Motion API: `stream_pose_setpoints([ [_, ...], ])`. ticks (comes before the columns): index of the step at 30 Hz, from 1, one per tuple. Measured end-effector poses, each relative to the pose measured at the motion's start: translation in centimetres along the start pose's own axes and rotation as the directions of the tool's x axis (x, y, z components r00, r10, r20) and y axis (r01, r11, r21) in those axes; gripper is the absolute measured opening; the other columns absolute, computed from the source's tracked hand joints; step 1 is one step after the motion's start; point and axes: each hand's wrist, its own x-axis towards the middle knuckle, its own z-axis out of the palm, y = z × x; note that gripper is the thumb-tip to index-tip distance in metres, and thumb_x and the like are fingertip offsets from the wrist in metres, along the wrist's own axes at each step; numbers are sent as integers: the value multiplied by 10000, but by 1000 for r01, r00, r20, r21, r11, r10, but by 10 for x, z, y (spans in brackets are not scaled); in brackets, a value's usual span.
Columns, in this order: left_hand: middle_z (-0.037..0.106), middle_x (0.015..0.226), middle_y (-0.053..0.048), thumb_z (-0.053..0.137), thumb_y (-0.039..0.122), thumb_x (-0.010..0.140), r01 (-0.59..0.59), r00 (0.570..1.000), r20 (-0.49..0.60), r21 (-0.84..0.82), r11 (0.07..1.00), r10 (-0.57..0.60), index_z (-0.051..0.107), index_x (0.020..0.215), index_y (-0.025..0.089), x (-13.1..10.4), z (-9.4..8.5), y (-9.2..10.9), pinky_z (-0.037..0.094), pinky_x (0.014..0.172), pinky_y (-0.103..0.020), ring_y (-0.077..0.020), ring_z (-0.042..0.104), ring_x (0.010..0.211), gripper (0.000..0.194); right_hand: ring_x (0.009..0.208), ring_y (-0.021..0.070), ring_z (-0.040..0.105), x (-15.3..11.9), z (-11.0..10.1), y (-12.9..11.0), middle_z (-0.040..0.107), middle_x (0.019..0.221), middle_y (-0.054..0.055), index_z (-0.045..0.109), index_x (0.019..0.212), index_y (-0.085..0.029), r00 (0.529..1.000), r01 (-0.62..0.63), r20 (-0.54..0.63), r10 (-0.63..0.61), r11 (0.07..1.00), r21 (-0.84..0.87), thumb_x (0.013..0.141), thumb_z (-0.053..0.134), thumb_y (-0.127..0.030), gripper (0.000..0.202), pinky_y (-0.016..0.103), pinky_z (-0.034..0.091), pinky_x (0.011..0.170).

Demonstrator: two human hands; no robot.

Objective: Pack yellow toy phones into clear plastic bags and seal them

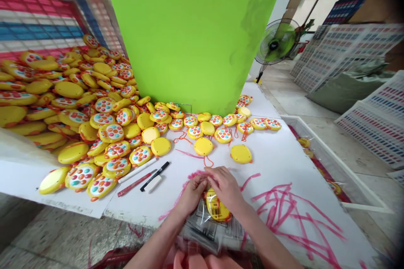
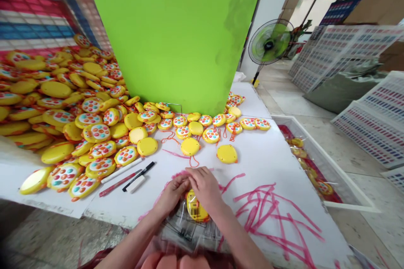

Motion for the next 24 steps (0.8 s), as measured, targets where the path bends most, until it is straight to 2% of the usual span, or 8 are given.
stream_pose_setpoints([
  [4,692,972,-63,554,334,859,-61,998,6,95,994,60,643,1045,159,-1,0,4,462,796,-317,-211,604,892,271,946,220,578,9,13,-9,670,1033,72,506,1268,-196,974,170,182,-136,967,-192,863,526,-78,422,376,482,853],
  [8,689,978,-71,526,351,873,-58,998,10,152,987,57,638,1037,148,-3,2,9,461,795,-318,-212,600,882,284,898,224,580,17,12,-10,669,914,67,497,1289,-185,961,183,254,-112,944,-274,844,551,-72,462,357,476,827],
  [11,686,991,-74,518,366,877,-67,998,29,169,983,63,639,1016,151,-4,4,13,459,824,-331,-213,601,880,284,909,220,583,20,9,-6,671,913,62,488,1306,-210,959,145,271,-81,964,-222,851,525,-62,479,334,470,816],
  [14,685,982,-76,522,371,874,-58,998,-8,183,981,60,635,995,156,-5,5,15,452,858,-348,-222,600,900,271,943,214,592,21,9,0,678,968,61,490,1301,-229,959,90,279,-50,987,-134,871,488,-67,459,316,469,817],
  [18,678,987,-90,535,385,865,-36,999,-26,172,984,41,622,992,154,-5,6,15,459,846,-358,-233,602,899,278,927,226,597,19,11,4,683,953,65,505,1287,-239,961,78,274,-40,989,-127,868,490,-80,448,330,473,806],
  [21,674,1013,-93,521,385,875,-54,999,9,162,985,53,623,999,158,-4,7,14,459,854,-357,-231,603,907,277,906,231,594,19,12,2,680,912,69,512,1284,-242,967,77,251,-38,987,-144,847,503,-71,469,329,467,799],
  [24,672,1025,-81,514,375,883,-65,998,29,153,986,61,624,1018,175,-4,6,11,448,882,-353,-225,599,934,265,894,204,599,21,14,4,673,902,49,549,1226,-252,982,-13,186,26,997,-72,819,504,-63,452,298,464,790],
])
